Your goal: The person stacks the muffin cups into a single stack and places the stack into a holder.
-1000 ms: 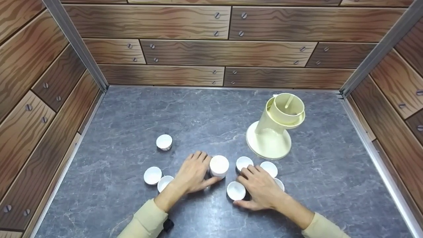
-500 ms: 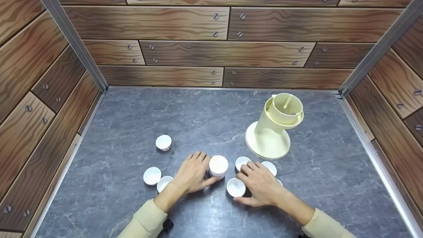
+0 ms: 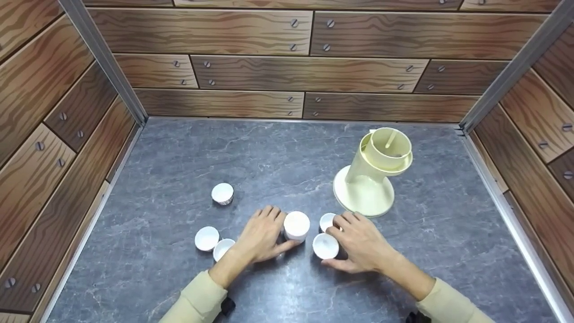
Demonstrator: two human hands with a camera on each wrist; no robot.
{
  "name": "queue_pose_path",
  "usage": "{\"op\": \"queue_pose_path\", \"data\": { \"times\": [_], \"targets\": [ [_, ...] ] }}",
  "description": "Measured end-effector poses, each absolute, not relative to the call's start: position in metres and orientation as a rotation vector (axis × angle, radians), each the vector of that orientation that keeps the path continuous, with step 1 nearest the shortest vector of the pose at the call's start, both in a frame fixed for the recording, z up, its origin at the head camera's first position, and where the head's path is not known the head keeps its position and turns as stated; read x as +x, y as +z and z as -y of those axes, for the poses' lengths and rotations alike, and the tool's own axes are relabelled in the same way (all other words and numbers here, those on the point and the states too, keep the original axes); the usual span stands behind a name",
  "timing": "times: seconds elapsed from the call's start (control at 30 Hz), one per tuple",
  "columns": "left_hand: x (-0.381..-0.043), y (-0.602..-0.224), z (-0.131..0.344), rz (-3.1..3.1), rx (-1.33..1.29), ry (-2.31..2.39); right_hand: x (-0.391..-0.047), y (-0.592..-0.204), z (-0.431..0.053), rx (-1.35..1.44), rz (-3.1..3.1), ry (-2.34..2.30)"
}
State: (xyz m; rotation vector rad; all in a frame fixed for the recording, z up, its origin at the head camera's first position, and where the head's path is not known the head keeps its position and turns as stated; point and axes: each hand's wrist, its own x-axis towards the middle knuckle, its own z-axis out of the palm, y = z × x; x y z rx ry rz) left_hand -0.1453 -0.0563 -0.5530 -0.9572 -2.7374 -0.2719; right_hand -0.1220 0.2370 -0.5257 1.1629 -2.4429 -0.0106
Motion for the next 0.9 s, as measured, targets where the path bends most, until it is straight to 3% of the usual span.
{"op": "queue_pose_path", "data": {
  "times": [0.9],
  "targets": [
    [-0.146,-0.554,0.057,2.724,-0.968,-0.248,-0.136,-0.497,-0.241,1.088,2.406,0.073]
  ]
}}
